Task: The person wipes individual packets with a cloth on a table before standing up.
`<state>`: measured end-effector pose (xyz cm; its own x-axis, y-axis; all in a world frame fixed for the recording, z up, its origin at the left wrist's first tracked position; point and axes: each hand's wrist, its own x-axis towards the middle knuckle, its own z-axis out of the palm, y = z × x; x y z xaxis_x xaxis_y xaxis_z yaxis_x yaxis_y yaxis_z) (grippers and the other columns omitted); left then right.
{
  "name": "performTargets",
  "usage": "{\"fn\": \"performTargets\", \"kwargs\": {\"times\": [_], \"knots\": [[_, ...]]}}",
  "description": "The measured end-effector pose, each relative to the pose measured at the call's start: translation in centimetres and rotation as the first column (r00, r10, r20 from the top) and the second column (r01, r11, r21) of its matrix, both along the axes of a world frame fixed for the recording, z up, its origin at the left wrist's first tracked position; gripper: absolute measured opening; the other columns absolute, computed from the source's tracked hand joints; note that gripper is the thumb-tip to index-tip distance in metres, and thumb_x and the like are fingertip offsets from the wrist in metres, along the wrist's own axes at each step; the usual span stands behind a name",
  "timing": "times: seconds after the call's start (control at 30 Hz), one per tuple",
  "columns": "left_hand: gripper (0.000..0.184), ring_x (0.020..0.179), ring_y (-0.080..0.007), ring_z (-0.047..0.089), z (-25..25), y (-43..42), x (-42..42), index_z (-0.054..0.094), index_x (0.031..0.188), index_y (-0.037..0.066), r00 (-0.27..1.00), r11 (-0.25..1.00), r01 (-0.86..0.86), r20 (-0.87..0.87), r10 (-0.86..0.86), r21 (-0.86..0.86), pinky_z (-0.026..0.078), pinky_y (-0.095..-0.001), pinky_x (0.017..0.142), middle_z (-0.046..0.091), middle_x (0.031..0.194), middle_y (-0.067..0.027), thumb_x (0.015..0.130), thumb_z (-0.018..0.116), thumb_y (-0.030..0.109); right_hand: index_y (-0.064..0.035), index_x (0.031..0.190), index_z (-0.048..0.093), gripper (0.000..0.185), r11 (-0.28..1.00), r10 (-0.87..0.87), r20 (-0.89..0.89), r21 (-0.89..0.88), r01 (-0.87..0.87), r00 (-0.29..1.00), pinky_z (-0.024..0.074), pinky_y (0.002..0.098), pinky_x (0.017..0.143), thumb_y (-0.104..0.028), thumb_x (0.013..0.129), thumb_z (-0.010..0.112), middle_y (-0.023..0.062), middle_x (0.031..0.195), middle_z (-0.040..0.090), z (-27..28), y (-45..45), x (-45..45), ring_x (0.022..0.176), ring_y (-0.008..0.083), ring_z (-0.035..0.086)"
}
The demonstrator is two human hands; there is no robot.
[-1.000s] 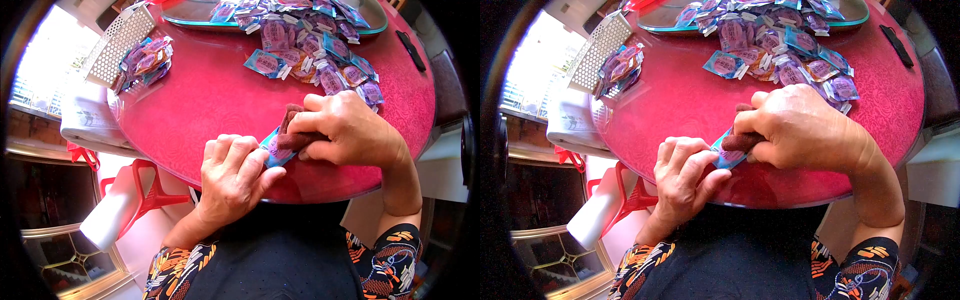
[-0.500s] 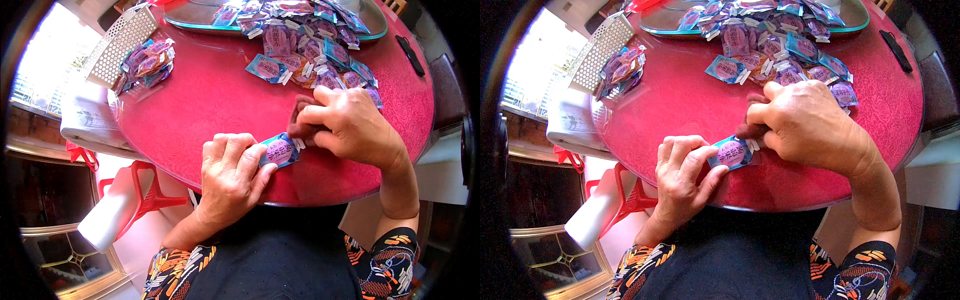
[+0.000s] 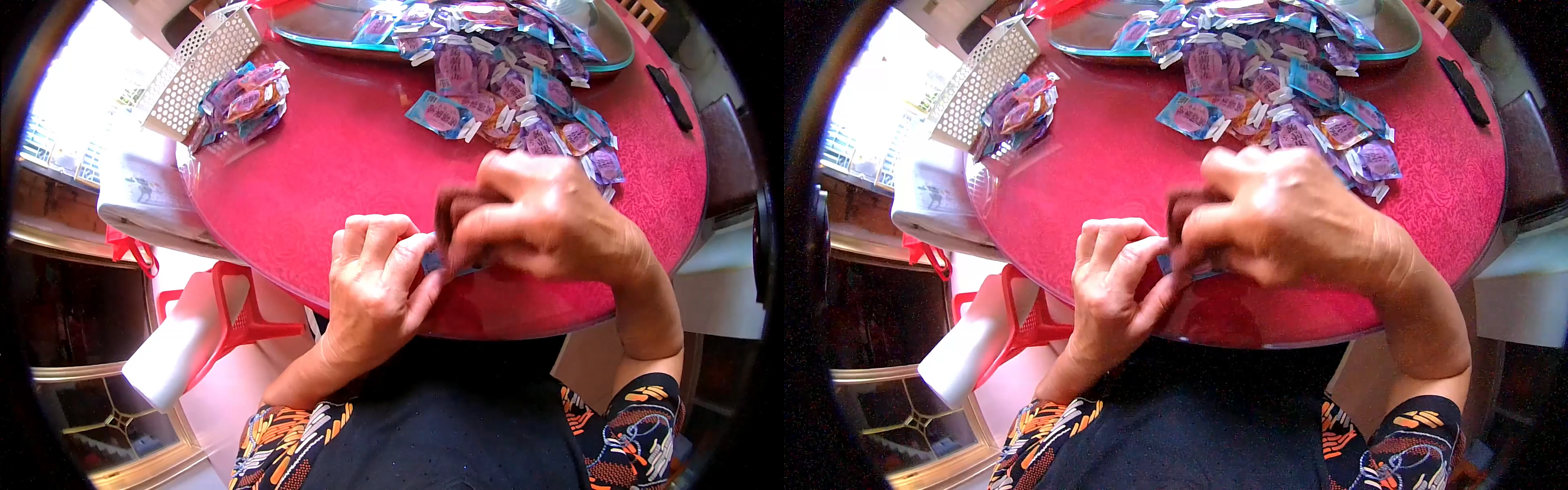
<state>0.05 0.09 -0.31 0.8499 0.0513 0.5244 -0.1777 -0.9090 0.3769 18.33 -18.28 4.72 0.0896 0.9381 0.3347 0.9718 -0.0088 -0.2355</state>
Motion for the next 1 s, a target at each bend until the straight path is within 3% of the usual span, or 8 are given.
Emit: {"fn": "performTargets", "kwargs": {"times": [0.07, 0.23, 0.33, 0.47, 0.53, 0.73, 0.87, 1.0], "knots": [[0.04, 0.101, -0.0342, 0.062, 0.0, 0.1, 0.0, 0.075, 0.114, 0.006, 1.0, 1.0, -0.006, -0.006, 0.006, -0.001, 0.049, -0.0477, 0.09, 0.068, 0.109, -0.0126, 0.08, 0.091, 0.019, -0.0225, 0.097, 0.081, 0.024, 0.992, 0.12, -0.091, -0.035, -0.123, 0.989, 0.0523, 0.0432, 0.069, -0.019, 0.075, 0.088, 0.0062, 0.089, 0.057, -0.3, 0.2, -0.5, 0.082, 0.0294, 0.064], [0.038, 0.102, -0.0345, 0.061, 0.2, 0.0, 0.0, 0.075, 0.114, 0.006, 1.0, 0.999, -0.002, -0.012, 0.001, -0.042, 0.049, -0.0478, 0.091, 0.067, 0.11, -0.0127, 0.08, 0.089, 0.017, -0.0209, 0.086, 0.078, 0.008, 0.984, 0.025, -0.112, -0.175, -0.044, 0.993, 0.0549, 0.0485, 0.068, -0.022, 0.08, 0.084, 0.0107, 0.092, 0.062, 1.0, -1.0, 0.7, 0.085, 0.0329, 0.07], [0.039, 0.102, -0.0347, 0.061, 0.3, 0.0, 0.0, 0.075, 0.114, 0.006, 1.0, 0.999, 0.001, -0.018, -0.002, -0.042, 0.049, -0.0481, 0.091, 0.068, 0.111, -0.0127, 0.079, 0.089, 0.016, -0.022, 0.091, 0.078, 0.011, 0.981, 0.016, -0.006, -0.193, -0.017, 1.0, 0.0548, 0.0475, 0.068, -0.024, 0.082, 0.083, 0.0109, 0.092, 0.061, 1.3, -1.0, 0.7, 0.084, 0.033, 0.07], [0.039, 0.102, -0.0346, 0.061, 0.1, 0.2, 0.1, 0.075, 0.113, 0.005, 0.999, 1.0, -0.012, -0.03, 0.012, -0.009, 0.049, -0.0484, 0.09, 0.068, 0.111, -0.0127, 0.079, 0.09, 0.017, -0.0206, 0.1, 0.076, 0.018, 0.987, 0.156, -0.072, 0.049, -0.153, 0.985, 0.055, 0.0466, 0.067, -0.026, 0.084, 0.081, 0.0112, 0.093, 0.06, -0.5, 1.0, -0.7, 0.08, 0.0331, 0.068], [0.04, 0.102, -0.0346, 0.061, -0.1, 0.3, 0.1, 0.075, 0.113, 0.005, 1.0, 1.0, -0.016, -0.027, 0.016, -0.008, 0.049, -0.0484, 0.09, 0.068, 0.111, -0.0127, 0.078, 0.091, 0.018, -0.0192, 0.106, 0.08, 0.031, 0.997, 0.075, -0.059, -0.027, -0.077, 0.995, 0.0549, 0.0444, 0.072, -0.019, 0.076, 0.087, 0.0081, 0.094, 0.06, -0.5, 0.9, -1.1, 0.083, 0.0313, 0.067], [0.04, 0.103, -0.0343, 0.061, 0.1, 0.0, 0.1, 0.075, 0.113, 0.005, 0.999, 0.999, -0.01, -0.032, 0.009, -0.042, 0.049, -0.0479, 0.091, 0.068, 0.112, -0.0124, 0.077, 0.09, 0.016, -0.0252, 0.103, 0.083, 0.024, 0.975, -0.182, 0.062, -0.12, 0.189, 0.981, 0.0537, 0.044, 0.069, -0.016, 0.081, 0.084, 0.0062, 0.09, 0.062, 0.1, -0.7, 0.5, 0.081, 0.0289, 0.068], [0.04, 0.103, -0.0338, 0.061, 0.2, 0.0, 0.1, 0.075, 0.113, 0.006, 1.0, 1.0, -0.015, -0.023, 0.014, -0.027, 0.05, -0.0474, 0.091, 0.068, 0.11, -0.0118, 0.078, 0.091, 0.018, -0.0216, 0.092, 0.077, 0.012, 0.989, 0.135, -0.079, -0.055, -0.139, 0.988, 0.0568, 0.0488, 0.066, -0.024, 0.081, 0.08, 0.0117, 0.089, 0.063, 0.1, 0.2, -0.3, 0.079, 0.0349, 0.07], [0.041, 0.103, -0.0335, 0.061, 0.2, 0.0, 0.0, 0.076, 0.113, 0.006, 0.999, 0.999, -0.011, -0.031, 0.01, -0.036, 0.05, -0.0471, 0.09, 0.068, 0.109, -0.0118, 0.078, 0.092, 0.018, -0.0234, 0.093, 0.081, 0.015, 0.982, 0.04, -0.118, -0.178, -0.061, 0.992, 0.0561, 0.049, 0.067, -0.022, 0.078, 0.082, 0.0117, 0.089, 0.064, 1.0, -0.6, 0.1, 0.081, 0.035, 0.072]]}}
